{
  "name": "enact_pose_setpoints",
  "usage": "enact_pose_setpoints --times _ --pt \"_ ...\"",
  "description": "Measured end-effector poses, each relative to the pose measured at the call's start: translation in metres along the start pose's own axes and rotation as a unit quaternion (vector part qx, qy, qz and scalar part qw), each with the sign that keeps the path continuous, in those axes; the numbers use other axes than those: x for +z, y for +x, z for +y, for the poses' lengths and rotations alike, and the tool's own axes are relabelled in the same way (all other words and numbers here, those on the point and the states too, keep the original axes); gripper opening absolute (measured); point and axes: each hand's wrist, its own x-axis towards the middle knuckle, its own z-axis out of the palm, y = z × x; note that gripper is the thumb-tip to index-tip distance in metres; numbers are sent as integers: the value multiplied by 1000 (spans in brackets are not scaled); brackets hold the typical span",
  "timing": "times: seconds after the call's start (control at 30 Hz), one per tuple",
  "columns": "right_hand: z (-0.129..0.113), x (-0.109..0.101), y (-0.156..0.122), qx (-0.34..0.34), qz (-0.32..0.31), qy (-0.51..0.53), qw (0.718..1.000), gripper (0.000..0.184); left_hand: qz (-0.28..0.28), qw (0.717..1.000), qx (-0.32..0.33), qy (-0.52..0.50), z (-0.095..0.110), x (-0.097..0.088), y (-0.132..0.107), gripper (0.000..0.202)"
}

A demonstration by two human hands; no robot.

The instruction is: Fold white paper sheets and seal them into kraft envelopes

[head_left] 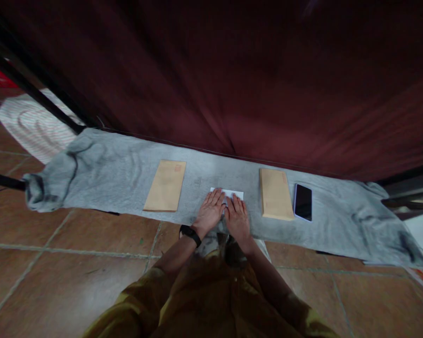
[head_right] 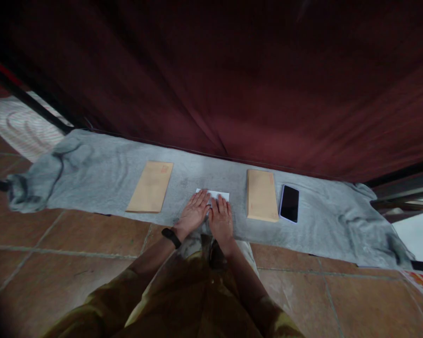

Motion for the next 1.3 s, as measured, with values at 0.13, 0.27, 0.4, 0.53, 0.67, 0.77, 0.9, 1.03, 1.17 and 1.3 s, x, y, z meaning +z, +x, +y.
enact_pose_setpoints --times 0.13,0.27,0.4,0.53,0.67,0.77,0.9,1.03,1.17,1.3 --pt "0 0 0 15 24 -14 999 49 5 1000 -22 8 -2 -2 -1 57" --pt "4 -2 -3 40 10 -24 999 53 5 1000 -26 14 -2 -2 -2 57" --pt "11 -5 -6 44 1 -22 999 57 7 999 -31 19 -5 -4 -4 60" --pt "16 -7 -8 32 18 -32 999 57 12 999 -26 24 -11 -10 -8 66" --pt "16 -7 -9 20 34 -45 998 57 21 999 -15 35 -15 -14 -13 68" --pt "14 -7 -8 20 33 -72 997 57 23 999 -12 48 -16 -16 -16 66" --pt "13 -5 -8 21 23 -110 993 57 52 996 -43 58 -34 -26 -23 63" --pt "13 -2 -8 26 26 -122 992 57 139 963 -218 70 -87 -50 -41 69" --pt "14 3 -10 27 39 -120 992 58 141 912 -382 48 -145 -74 -63 83" --pt "15 7 -10 29 43 -111 992 59 130 900 -409 -70 -164 -95 -65 77"
